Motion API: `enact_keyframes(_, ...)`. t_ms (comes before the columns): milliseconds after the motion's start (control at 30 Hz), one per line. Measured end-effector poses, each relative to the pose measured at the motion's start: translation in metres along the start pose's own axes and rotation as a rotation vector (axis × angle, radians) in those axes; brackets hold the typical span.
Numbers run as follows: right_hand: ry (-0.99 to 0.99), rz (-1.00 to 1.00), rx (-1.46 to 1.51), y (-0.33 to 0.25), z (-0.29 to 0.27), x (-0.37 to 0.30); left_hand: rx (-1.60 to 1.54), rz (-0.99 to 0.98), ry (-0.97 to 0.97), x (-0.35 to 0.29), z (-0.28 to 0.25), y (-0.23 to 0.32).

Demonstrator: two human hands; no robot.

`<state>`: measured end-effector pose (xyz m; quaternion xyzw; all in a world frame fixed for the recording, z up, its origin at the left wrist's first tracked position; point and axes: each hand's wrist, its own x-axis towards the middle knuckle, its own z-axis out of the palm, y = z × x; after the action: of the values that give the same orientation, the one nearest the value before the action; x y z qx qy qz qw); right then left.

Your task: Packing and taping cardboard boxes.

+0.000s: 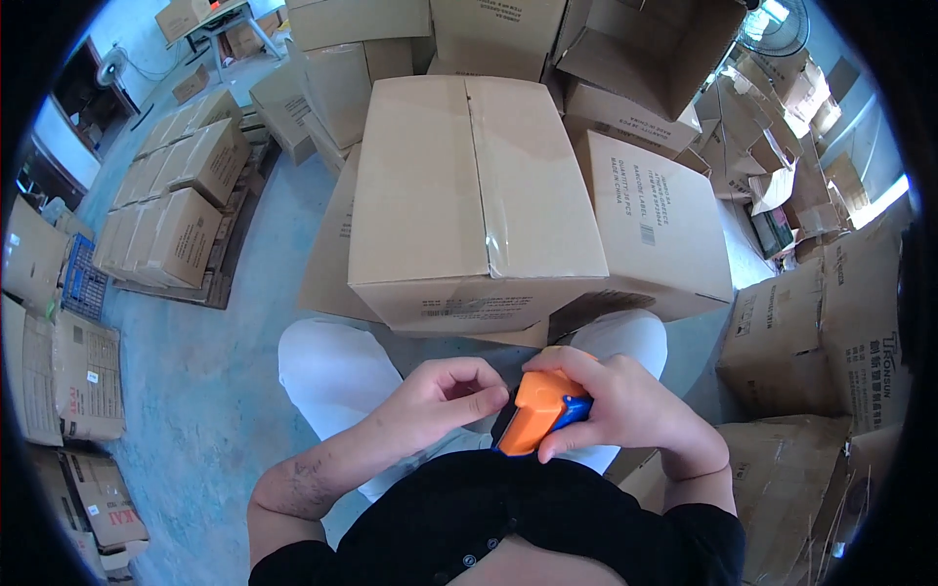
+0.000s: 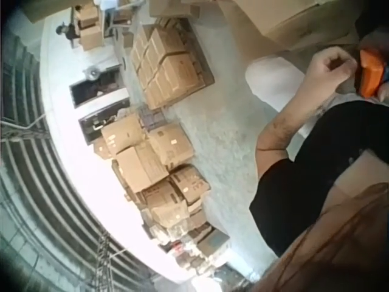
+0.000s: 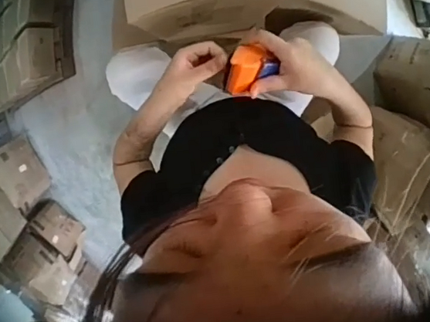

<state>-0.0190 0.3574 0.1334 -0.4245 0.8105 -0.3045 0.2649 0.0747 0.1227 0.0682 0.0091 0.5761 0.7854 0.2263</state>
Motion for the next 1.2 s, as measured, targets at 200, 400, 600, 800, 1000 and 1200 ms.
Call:
enact_keyframes(200, -0.187, 0.062, -0.141, -0.018, -0.016, 0.014, -0.012, 0.138, 0.206, -0.007, -0.004, -0.009)
enact_keyframes(400, -0.129, -0.066, -0.037, -0.021, -0.075, 0.032, -0.045, 0.404, 0.504, -0.035, -0.050, 0.042)
enact_keyframes(600, -0.254, 0.110, 0.112, 0.025, -0.168, 0.051, -0.305, 0.463, 0.676, -0.056, -0.118, 0.036)
enact_keyframes(800, -0.382, 0.152, 0.041, 0.015, -0.159, 0.068, -0.477, 0.478, 0.676, -0.058, -0.129, 0.012)
enact_keyframes(1000, -0.376, 0.179, 0.078, 0.021, -0.157, 0.079, -0.517, 0.488, 0.709, -0.056, -0.131, 0.011)
enact_keyframes(1200, -0.396, 0.220, 0.063, 0.019, -0.159, 0.085, -0.502, 0.487, 0.667, -0.049, -0.141, 0.008)
